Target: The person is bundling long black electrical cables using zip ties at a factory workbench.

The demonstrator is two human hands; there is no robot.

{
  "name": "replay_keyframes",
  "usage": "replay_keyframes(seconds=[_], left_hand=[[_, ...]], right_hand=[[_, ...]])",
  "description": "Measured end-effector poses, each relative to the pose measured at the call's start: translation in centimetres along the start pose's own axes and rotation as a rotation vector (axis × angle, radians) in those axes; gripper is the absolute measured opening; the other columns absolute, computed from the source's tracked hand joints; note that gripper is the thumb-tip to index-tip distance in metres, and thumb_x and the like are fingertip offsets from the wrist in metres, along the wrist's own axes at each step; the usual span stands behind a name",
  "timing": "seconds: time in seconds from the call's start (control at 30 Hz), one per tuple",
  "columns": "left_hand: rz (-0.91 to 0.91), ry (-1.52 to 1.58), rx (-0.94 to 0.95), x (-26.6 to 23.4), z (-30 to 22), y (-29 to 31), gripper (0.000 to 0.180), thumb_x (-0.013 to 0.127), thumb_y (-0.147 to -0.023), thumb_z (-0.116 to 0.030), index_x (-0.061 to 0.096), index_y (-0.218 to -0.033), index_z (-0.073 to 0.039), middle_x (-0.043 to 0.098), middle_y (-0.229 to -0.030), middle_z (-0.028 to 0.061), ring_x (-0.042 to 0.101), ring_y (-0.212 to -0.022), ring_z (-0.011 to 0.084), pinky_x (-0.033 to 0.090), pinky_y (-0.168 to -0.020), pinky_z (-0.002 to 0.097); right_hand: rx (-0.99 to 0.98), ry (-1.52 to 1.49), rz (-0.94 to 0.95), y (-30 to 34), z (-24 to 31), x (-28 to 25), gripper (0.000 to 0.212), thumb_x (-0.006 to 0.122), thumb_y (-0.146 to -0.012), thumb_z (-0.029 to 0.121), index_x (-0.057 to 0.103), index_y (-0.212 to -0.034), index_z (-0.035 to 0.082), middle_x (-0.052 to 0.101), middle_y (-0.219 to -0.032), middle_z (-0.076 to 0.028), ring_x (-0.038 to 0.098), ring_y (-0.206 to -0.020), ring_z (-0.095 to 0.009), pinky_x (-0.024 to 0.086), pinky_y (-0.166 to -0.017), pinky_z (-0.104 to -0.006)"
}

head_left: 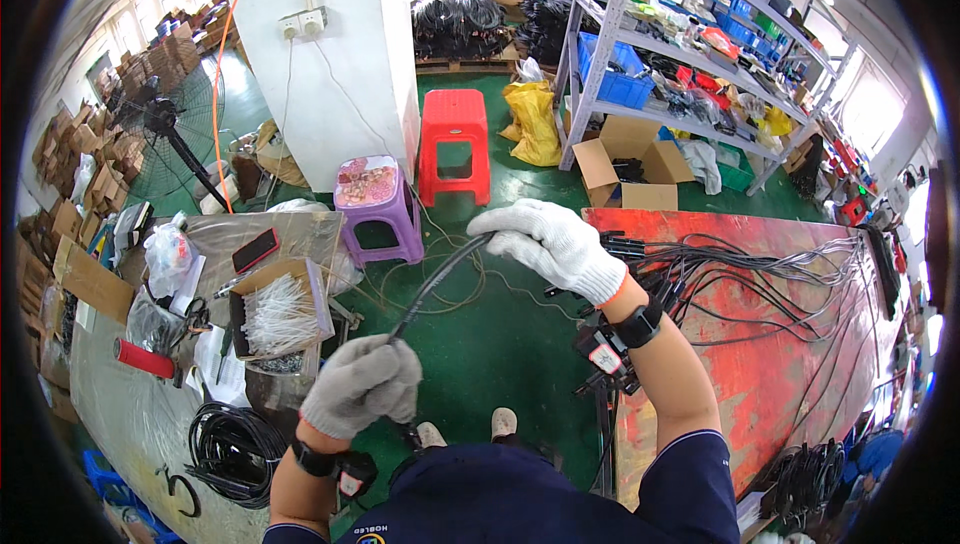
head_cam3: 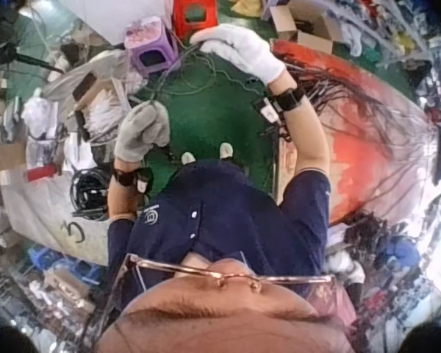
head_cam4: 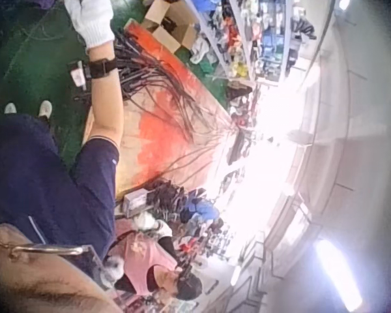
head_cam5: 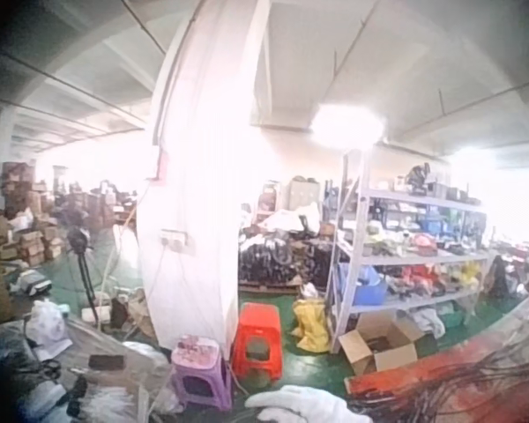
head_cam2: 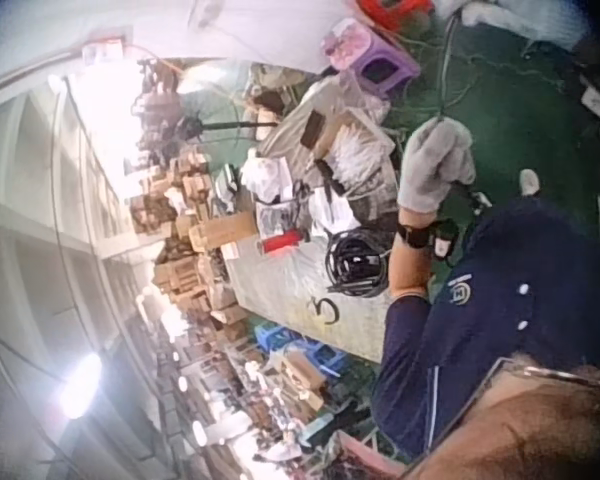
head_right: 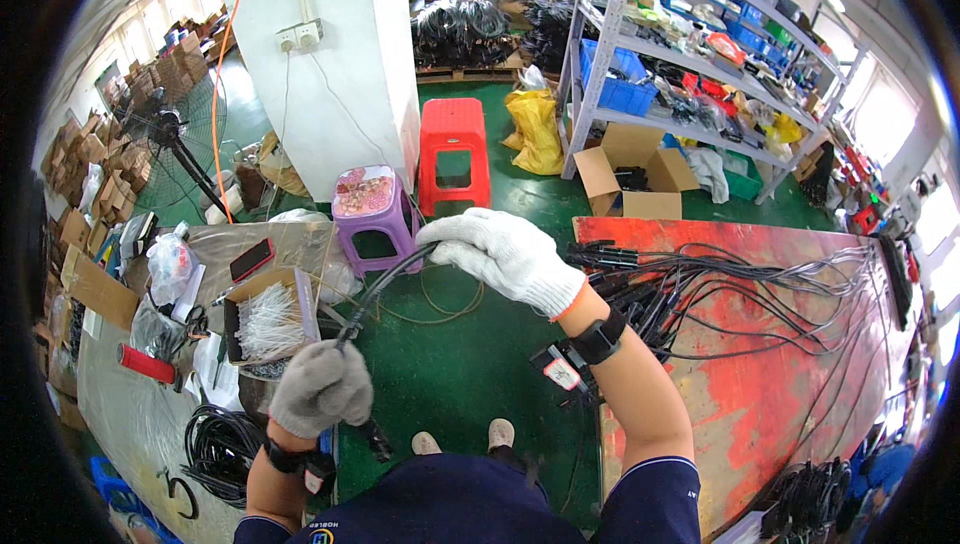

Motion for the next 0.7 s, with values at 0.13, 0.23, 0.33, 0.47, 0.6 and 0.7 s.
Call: replay_keyframes(seconds=[0.13, 0.23, 0.33, 0.47, 0.6, 0.7], left_hand=[[-0.222, 0.18, 0.414, -3.6, -3.3, 2.9, 0.034, 0.054, -0.104, -0.034, 0.059, -0.082, -0.009, 0.038, -0.055, -0.0048, 0.035, -0.045, 0.0108, 0.03, -0.045, 0.0277], [-0.323, 0.23, 0.584, -9.7, -7.0, 8.2, 0.041, 0.045, -0.108, -0.04, 0.064, -0.087, -0.01, 0.03, -0.051, -0.0126, 0.026, -0.045, 0.0062, 0.023, -0.045, 0.0259], [-0.771, 0.342, 0.951, -17.0, -8.5, 17.5, 0.037, 0.048, -0.107, -0.039, 0.064, -0.089, -0.011, 0.034, -0.051, -0.0111, 0.032, -0.048, 0.0056, 0.028, -0.047, 0.0245], [-1.043, 0.186, 1.075, -20.4, -8.9, 21.1, 0.019, 0.053, -0.099, -0.021, 0.066, -0.095, -0.008, 0.055, -0.068, -0.0008, 0.052, -0.06, 0.0092, 0.047, -0.055, 0.028], [-1.033, -0.308, 0.593, -12.5, -5.7, 8.4, 0.038, 0.048, -0.105, -0.033, 0.063, -0.123, -0.003, 0.053, -0.067, 0.0009, 0.054, -0.061, 0.0119, 0.044, -0.058, 0.0284], [-0.83, -0.381, 0.434, -10.0, -1.1, 5.0, 0.038, 0.043, -0.108, -0.029, 0.061, -0.126, 0.0, 0.064, -0.08, 0.0067, 0.061, -0.075, 0.0135, 0.046, -0.066, 0.0265]], right_hand=[[0.09, 0.102, 0.128, 2.8, -1.8, -0.1, 0.037, 0.059, -0.1, 0.03, 0.061, -0.135, 0.02, 0.066, -0.097, -0.013, 0.066, -0.09, -0.032, 0.053, -0.078, -0.0394], [0.251, 0.439, 0.249, 8.7, -4.9, -0.6, 0.036, 0.058, -0.1, 0.029, 0.062, -0.135, 0.028, 0.064, -0.089, -0.012, 0.066, -0.082, -0.032, 0.053, -0.071, -0.0402], [0.599, 0.389, -0.056, 20.3, -9.8, -6.4, 0.032, 0.065, -0.09, 0.006, 0.071, -0.121, 0.011, 0.068, -0.099, -0.012, 0.068, -0.092, -0.03, 0.054, -0.08, -0.0366], [0.566, 0.408, -0.089, 32.0, -13.6, -10.3, 0.025, 0.07, -0.083, 0.007, 0.074, -0.108, 0.005, 0.072, -0.097, -0.015, 0.068, -0.098, -0.031, 0.052, -0.088, -0.0384], [0.254, 0.317, 0.329, 16.2, 2.7, -4.6, 0.03, 0.082, -0.068, 0.027, 0.077, -0.095, 0.014, 0.065, -0.076, -0.008, 0.065, -0.073, -0.028, 0.049, -0.067, -0.041], [-0.222, 0.465, 0.326, 5.1, 9.1, -2.0, 0.035, 0.085, -0.064, 0.034, 0.077, -0.094, 0.018, 0.058, -0.067, -0.006, 0.06, -0.065, -0.026, 0.046, -0.061, -0.0387]])
Point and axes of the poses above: each hand's wrist, its own y-axis away from the middle knuckle, its own x-axis out of the palm, z = x × y, the point moved 5 cm from there along -y, towards the middle knuckle
